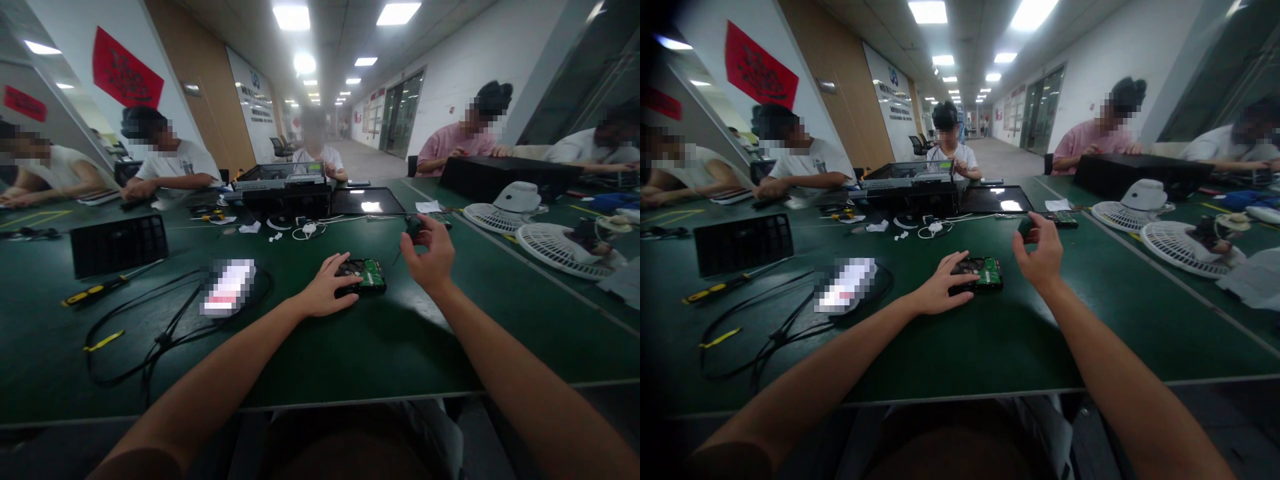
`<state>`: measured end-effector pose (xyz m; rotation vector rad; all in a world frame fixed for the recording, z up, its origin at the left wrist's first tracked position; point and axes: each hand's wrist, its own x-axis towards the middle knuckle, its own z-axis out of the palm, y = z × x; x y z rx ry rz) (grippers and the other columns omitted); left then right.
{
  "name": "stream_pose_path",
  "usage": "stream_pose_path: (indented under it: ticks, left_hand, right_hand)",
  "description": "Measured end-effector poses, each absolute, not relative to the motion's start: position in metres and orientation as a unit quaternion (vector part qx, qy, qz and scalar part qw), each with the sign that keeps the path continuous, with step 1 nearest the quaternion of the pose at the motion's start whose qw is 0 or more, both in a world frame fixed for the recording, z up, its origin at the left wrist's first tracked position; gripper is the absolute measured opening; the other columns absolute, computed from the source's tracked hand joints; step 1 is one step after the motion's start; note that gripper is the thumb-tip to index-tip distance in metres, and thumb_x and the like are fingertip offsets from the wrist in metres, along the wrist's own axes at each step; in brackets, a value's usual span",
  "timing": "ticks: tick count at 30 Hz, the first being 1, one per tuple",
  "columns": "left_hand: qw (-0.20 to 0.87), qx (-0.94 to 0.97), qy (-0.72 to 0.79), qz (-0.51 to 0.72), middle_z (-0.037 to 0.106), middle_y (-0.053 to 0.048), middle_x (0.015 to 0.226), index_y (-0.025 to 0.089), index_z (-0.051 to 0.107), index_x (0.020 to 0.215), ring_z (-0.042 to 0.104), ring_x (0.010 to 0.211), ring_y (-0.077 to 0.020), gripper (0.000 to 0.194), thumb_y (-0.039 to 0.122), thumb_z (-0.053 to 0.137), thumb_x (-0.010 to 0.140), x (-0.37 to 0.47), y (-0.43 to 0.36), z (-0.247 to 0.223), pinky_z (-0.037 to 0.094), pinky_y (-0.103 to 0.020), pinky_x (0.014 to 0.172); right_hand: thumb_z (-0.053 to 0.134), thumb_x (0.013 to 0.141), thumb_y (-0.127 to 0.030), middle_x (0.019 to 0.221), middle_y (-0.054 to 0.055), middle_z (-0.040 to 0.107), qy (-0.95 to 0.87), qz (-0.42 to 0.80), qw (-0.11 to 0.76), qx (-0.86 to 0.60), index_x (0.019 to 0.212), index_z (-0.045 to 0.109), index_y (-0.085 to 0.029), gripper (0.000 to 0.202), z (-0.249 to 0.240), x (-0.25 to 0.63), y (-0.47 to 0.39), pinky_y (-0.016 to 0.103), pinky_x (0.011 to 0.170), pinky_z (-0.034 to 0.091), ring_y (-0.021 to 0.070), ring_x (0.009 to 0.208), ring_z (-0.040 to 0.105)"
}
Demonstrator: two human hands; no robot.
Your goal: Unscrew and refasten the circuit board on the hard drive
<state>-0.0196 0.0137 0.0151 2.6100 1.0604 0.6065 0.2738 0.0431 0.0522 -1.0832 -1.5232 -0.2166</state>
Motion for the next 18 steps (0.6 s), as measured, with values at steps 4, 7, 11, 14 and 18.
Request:
stream_pose_path:
  ticks: [4, 7, 11, 14, 18]
  left_hand:
    - [0.129, 0.9, 0.357, 0.213, 0.008, 0.001, 0.179, 0.037, 0.067, 0.145, 0.009, 0.162, -0.046, 0.05, 0.051, 0.072, 0.097, -0.02, 0.014, 0.015, 0.024, -0.071, 0.127]
    - [0.119, 0.902, 0.352, 0.222, 0.009, -0.001, 0.179, 0.036, 0.067, 0.144, 0.011, 0.162, -0.0442, 0.05, 0.049, 0.073, 0.096, -0.019, 0.015, 0.012, 0.023, -0.068, 0.128]
    - [0.118, 0.901, 0.352, 0.224, 0.012, -0.001, 0.178, 0.037, 0.067, 0.144, 0.012, 0.162, -0.0434, 0.049, 0.049, 0.073, 0.096, -0.019, 0.017, 0.01, 0.025, -0.069, 0.127]
    - [0.124, 0.901, 0.352, 0.222, 0.012, -0.002, 0.178, 0.036, 0.067, 0.144, 0.011, 0.162, -0.0428, 0.049, 0.05, 0.071, 0.097, -0.019, 0.015, 0.012, 0.025, -0.069, 0.127]
    - [0.136, 0.894, 0.358, 0.231, 0.015, -0.005, 0.178, 0.031, 0.064, 0.146, 0.012, 0.162, -0.0423, 0.053, 0.05, 0.071, 0.096, -0.018, 0.013, 0.015, 0.026, -0.067, 0.128]
  right_hand:
    - [0.056, 0.092, -0.033, 0.127, 0.016, 0.066, -0.583, -0.114, 0.544, -0.593, 0.137, 0.06, -0.017, 0.049, 0.057, 0.321, 0.064, 0.044, 0.091, 0.059, 0.0281, 0.105, 0.067]
    - [0.05, 0.093, -0.031, 0.115, 0.018, 0.073, -0.518, -0.053, 0.43, -0.737, 0.122, 0.069, -0.015, 0.039, 0.052, 0.363, 0.08, 0.046, 0.101, 0.053, 0.0314, 0.11, 0.067]
    - [0.065, 0.086, -0.038, 0.122, 0.02, 0.075, -0.52, -0.008, 0.225, -0.824, 0.124, 0.074, -0.017, 0.044, 0.036, 0.398, 0.092, 0.046, 0.097, 0.055, 0.037, 0.115, 0.07]
    - [0.063, 0.089, -0.037, 0.135, 0.02, 0.072, -0.582, 0.008, 0.11, -0.806, 0.141, 0.068, -0.019, 0.056, 0.023, 0.402, 0.098, 0.047, 0.101, 0.054, 0.0375, 0.123, 0.068]
    - [0.057, 0.094, -0.043, 0.143, 0.018, 0.068, -0.603, -0.009, 0.078, -0.794, 0.151, 0.061, -0.023, 0.061, 0.015, 0.4, 0.105, 0.047, 0.102, 0.055, 0.0359, 0.126, 0.067]
